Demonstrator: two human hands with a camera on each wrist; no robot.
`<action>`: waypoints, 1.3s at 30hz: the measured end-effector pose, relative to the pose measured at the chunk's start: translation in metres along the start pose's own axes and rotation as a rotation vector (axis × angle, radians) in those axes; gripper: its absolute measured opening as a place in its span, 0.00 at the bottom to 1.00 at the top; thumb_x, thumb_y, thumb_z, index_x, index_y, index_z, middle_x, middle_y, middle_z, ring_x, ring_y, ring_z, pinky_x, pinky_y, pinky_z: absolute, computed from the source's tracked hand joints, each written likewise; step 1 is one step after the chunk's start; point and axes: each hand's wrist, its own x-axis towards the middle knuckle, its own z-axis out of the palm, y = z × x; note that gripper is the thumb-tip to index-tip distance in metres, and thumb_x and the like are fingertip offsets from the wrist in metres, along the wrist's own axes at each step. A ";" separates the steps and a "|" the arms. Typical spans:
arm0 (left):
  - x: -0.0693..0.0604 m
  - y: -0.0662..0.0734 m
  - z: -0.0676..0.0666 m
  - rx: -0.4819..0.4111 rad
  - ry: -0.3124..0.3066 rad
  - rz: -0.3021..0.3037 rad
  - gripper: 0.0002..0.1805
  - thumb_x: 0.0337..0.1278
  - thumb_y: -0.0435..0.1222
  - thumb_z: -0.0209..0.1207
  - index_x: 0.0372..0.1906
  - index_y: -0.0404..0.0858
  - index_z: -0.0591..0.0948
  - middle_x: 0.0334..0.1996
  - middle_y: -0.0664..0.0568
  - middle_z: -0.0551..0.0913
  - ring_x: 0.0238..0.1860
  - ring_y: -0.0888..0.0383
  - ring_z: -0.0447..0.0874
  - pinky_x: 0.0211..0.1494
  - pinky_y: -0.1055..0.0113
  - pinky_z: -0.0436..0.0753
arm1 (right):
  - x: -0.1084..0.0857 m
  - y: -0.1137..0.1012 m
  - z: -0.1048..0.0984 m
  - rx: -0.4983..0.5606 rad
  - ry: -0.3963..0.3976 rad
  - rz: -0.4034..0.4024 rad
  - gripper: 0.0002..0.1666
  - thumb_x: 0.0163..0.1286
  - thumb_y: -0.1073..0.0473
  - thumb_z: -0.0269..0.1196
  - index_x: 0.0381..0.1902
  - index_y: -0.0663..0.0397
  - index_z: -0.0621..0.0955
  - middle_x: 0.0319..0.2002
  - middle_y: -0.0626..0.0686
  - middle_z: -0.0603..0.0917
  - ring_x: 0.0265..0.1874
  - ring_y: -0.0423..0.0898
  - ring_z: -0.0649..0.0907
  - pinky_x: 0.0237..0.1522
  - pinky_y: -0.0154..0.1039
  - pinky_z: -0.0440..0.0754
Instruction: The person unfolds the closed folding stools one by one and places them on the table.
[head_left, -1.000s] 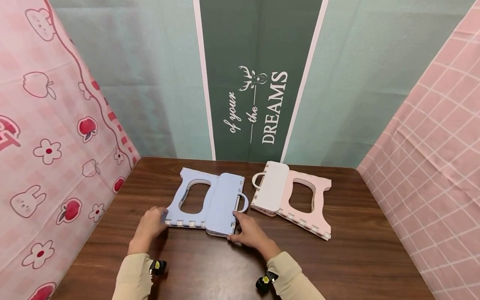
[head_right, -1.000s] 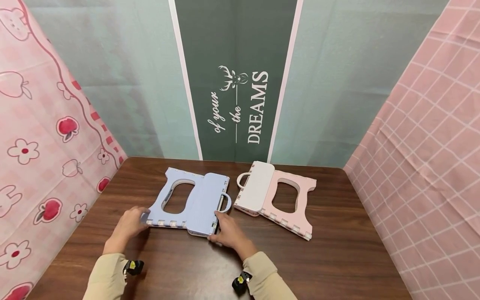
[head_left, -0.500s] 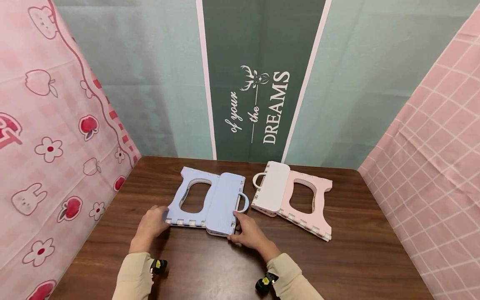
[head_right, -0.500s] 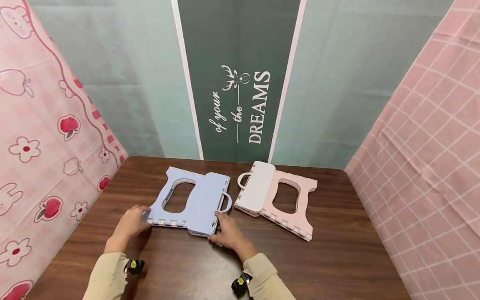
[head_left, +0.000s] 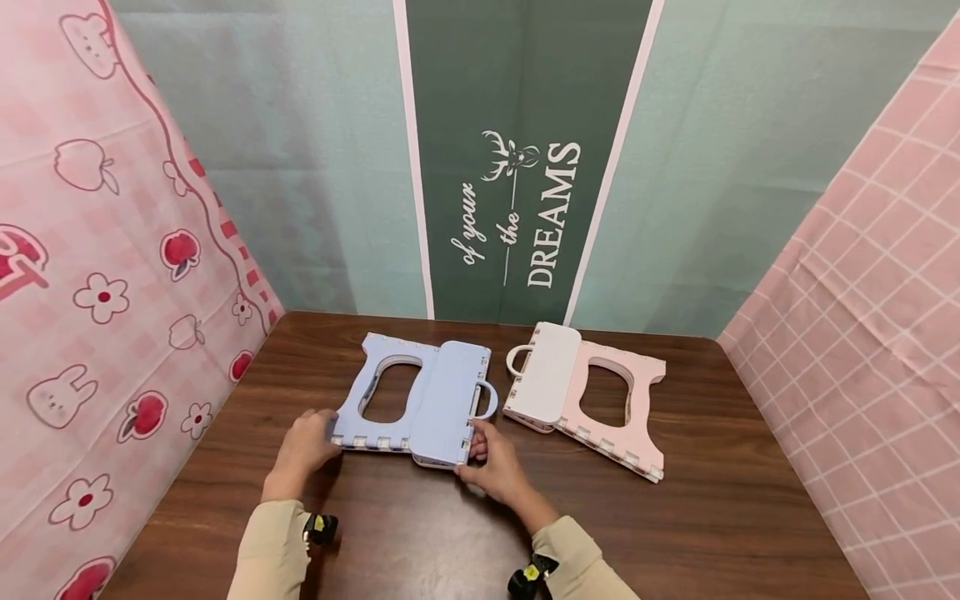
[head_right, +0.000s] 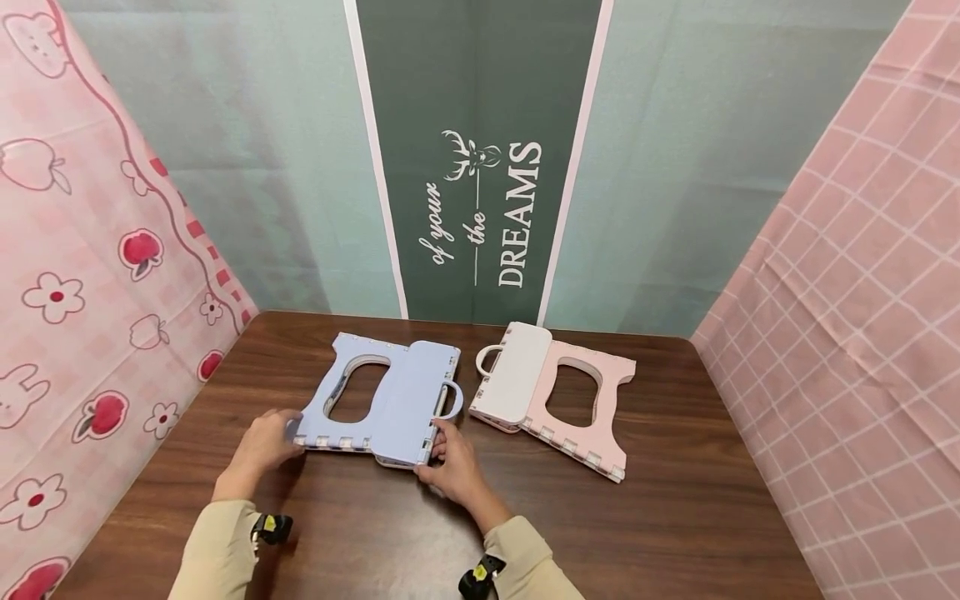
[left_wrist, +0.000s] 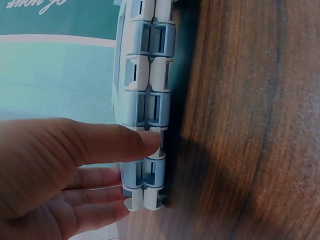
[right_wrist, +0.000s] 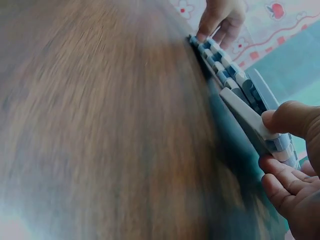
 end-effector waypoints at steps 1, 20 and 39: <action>0.001 0.001 0.000 0.001 0.001 -0.001 0.27 0.27 0.28 0.69 0.43 0.22 0.78 0.37 0.32 0.78 0.38 0.37 0.77 0.42 0.47 0.75 | 0.000 -0.001 0.000 0.021 0.015 0.008 0.43 0.40 0.72 0.73 0.55 0.74 0.67 0.33 0.56 0.77 0.30 0.52 0.80 0.34 0.41 0.80; 0.004 0.003 -0.005 0.016 -0.051 -0.042 0.27 0.27 0.24 0.64 0.45 0.22 0.76 0.37 0.31 0.78 0.40 0.36 0.76 0.42 0.46 0.75 | 0.004 -0.017 0.000 0.428 0.049 0.247 0.48 0.40 0.79 0.69 0.58 0.81 0.57 0.36 0.62 0.77 0.32 0.51 0.80 0.34 0.37 0.79; 0.005 0.005 -0.005 0.022 -0.050 -0.044 0.26 0.29 0.23 0.60 0.45 0.23 0.76 0.37 0.31 0.78 0.39 0.35 0.77 0.40 0.45 0.75 | 0.002 -0.051 -0.011 0.428 -0.039 0.202 0.39 0.43 0.79 0.68 0.53 0.82 0.63 0.36 0.67 0.73 0.33 0.59 0.75 0.31 0.31 0.76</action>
